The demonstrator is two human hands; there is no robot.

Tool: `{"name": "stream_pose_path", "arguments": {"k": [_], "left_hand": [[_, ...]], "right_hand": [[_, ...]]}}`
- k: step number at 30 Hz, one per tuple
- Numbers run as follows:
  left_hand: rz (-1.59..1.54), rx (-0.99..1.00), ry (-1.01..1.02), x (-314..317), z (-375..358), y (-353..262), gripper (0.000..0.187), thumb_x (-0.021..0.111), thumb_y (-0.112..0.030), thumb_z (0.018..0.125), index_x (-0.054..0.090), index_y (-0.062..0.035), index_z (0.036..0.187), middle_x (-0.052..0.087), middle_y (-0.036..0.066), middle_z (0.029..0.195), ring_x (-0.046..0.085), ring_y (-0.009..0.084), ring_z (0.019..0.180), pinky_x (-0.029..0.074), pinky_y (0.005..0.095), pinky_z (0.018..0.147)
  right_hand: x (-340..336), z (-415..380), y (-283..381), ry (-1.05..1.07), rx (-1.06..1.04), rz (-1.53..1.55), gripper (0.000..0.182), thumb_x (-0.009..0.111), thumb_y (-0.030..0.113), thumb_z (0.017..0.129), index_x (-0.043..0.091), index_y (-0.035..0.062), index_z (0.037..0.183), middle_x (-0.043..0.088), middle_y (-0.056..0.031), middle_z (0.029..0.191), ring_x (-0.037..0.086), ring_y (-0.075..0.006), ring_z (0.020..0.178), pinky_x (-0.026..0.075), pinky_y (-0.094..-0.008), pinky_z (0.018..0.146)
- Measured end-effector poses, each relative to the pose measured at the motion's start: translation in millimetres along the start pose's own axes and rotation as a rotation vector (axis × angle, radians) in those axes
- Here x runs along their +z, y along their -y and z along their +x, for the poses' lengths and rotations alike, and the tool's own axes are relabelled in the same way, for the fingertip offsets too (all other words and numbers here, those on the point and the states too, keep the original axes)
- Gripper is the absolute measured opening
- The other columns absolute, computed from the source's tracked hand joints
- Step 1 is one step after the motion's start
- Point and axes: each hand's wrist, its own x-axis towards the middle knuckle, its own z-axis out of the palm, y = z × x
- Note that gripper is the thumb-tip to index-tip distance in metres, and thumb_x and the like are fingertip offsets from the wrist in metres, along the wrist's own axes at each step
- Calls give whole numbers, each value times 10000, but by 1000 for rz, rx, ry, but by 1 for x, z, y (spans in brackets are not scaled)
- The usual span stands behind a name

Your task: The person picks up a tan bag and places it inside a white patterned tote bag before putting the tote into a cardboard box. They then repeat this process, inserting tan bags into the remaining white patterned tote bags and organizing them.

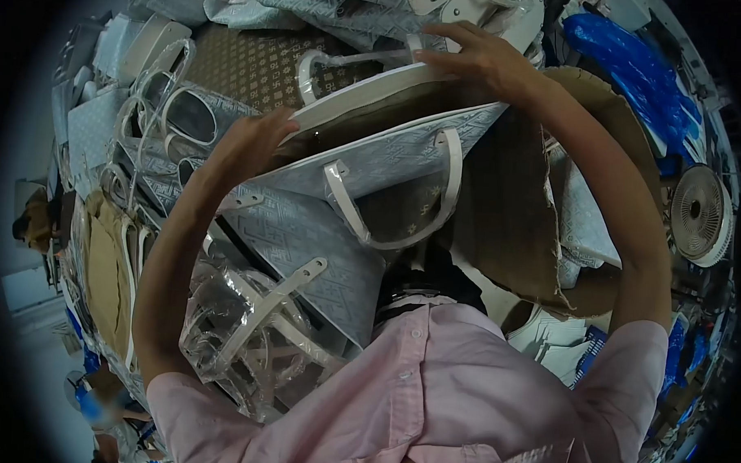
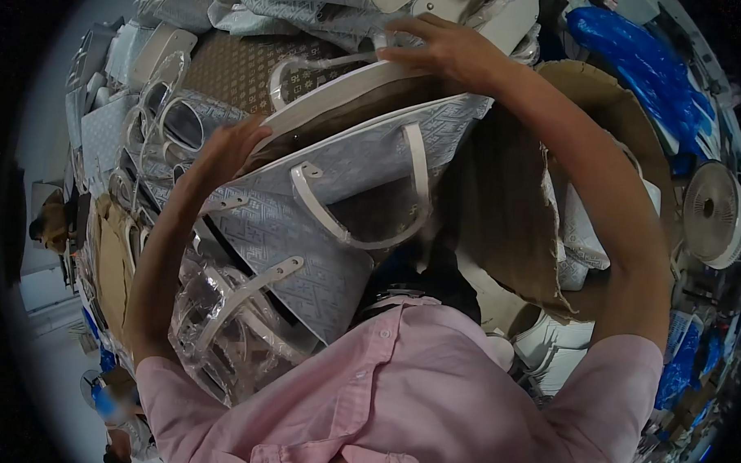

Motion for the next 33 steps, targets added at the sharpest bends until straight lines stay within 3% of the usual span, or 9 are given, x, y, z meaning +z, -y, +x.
{"name": "stream_pose_path", "arguments": {"k": [3, 10, 15, 18, 21, 23, 27, 30, 33], "left_hand": [[4, -343, 217, -19, -5, 0, 137, 527, -139, 886, 543, -6, 912, 606, 175, 726, 624, 312, 642, 470, 380, 554], [2, -379, 163, -30, -29, -5, 185, 478, -140, 864, 582, 12, 887, 614, 157, 745, 625, 278, 681, 465, 365, 596], [-59, -503, 175, -39, -36, -14, 224, 457, -158, 886, 612, -1, 920, 637, 144, 797, 621, 270, 716, 473, 365, 658], [16, -482, 51, -42, -33, -43, 241, 463, -166, 900, 608, -7, 1010, 659, 150, 880, 646, 269, 786, 489, 365, 688], [118, -516, -20, -43, 1, -93, 327, 476, -202, 922, 539, -15, 1183, 651, 175, 1024, 658, 267, 890, 510, 364, 744], [116, -90, 51, -22, 31, -114, 382, 480, -260, 928, 511, -25, 1227, 634, 185, 1054, 656, 270, 879, 512, 364, 745], [121, 60, -10, 38, 97, -137, 440, 453, -363, 940, 522, -41, 1231, 612, 174, 1082, 636, 278, 872, 492, 379, 764], [-318, -197, 377, 44, 124, -138, 441, 419, -383, 957, 525, -54, 1231, 628, 159, 1025, 620, 293, 853, 468, 393, 767], [-362, -296, 369, 41, 125, -151, 451, 387, -401, 967, 533, -60, 1223, 631, 164, 927, 608, 305, 825, 456, 399, 738]], "right_hand": [[-18, -26, -15, 173, 304, 226, 241, 583, 224, 867, 648, 101, 1064, 652, -105, 820, 607, -238, 735, 497, -356, 653], [-49, -30, -30, 604, 834, 589, 296, 579, 300, 894, 672, 54, 1029, 616, -43, 684, 579, -134, 627, 456, -314, 606], [-20, -63, -54, 360, 729, 789, 419, 530, 431, 903, 685, 48, 972, 608, -11, 718, 558, -84, 578, 472, -238, 471], [-43, -80, -33, 237, 878, 824, 454, 500, 459, 912, 681, 55, 1011, 652, -21, 820, 572, -81, 658, 489, -234, 599], [-56, -89, -6, -174, 725, 697, 250, 569, 178, 906, 642, 63, 1116, 655, -61, 1078, 589, -116, 969, 465, -269, 831], [-50, -89, 8, -163, 691, 674, 270, 609, 88, 862, 635, 81, 1131, 641, -58, 1114, 586, -168, 1035, 456, -310, 891], [-34, -86, 11, -193, 317, 485, 286, 667, 55, 777, 655, 88, 1061, 642, -74, 1079, 542, -280, 1120, 449, -374, 925], [-22, -88, 0, -189, 266, 481, 301, 665, 50, 786, 653, 101, 1082, 653, -54, 1050, 559, -255, 1110, 453, -355, 904], [-20, -89, -2, -212, 233, 598, 307, 674, 40, 760, 664, 109, 1059, 656, -49, 993, 575, -247, 1067, 442, -395, 915]]}}
